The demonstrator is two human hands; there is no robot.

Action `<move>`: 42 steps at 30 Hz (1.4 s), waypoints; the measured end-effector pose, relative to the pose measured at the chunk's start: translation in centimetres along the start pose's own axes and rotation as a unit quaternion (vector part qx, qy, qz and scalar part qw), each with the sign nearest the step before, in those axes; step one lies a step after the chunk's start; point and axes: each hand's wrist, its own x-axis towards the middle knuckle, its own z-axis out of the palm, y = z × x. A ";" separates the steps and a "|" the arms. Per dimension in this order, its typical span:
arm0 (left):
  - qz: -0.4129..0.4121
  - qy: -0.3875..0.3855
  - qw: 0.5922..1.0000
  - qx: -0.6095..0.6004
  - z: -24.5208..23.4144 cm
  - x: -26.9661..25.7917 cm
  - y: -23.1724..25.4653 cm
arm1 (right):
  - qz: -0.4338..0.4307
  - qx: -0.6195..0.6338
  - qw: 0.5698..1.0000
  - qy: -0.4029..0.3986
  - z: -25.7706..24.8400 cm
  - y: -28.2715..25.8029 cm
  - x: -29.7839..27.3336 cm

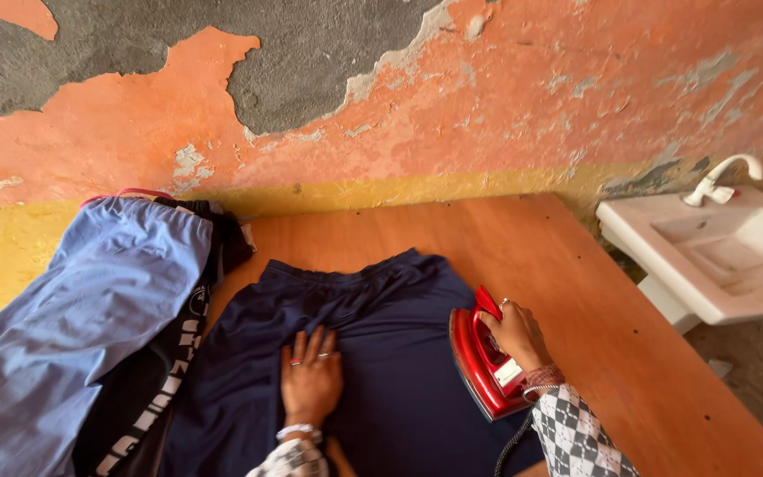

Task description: The person irons a pair of dark blue shorts on a wooden table using a red iron. After finishing the shorts, the person moves them aside and begins ironing a pair of light blue shorts, smoothing the fabric and applying the iron across the surface.

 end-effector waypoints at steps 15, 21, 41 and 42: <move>0.221 0.037 0.960 -0.165 -4.2 -10.1 -1.9 | -0.013 -0.065 0.994 0.086 0.3 3.8 1.0; 0.020 -0.249 0.949 -0.190 -8.1 -8.5 1.5 | -0.044 -0.193 0.966 0.164 1.1 1.4 1.0; -0.182 -0.039 0.982 0.024 1.2 4.0 -8.4 | -0.186 -0.141 0.968 0.087 15.9 -1.7 4.3; -0.184 -0.043 0.982 0.029 1.1 3.9 -8.4 | -0.191 -0.135 0.967 0.102 16.4 -1.3 4.4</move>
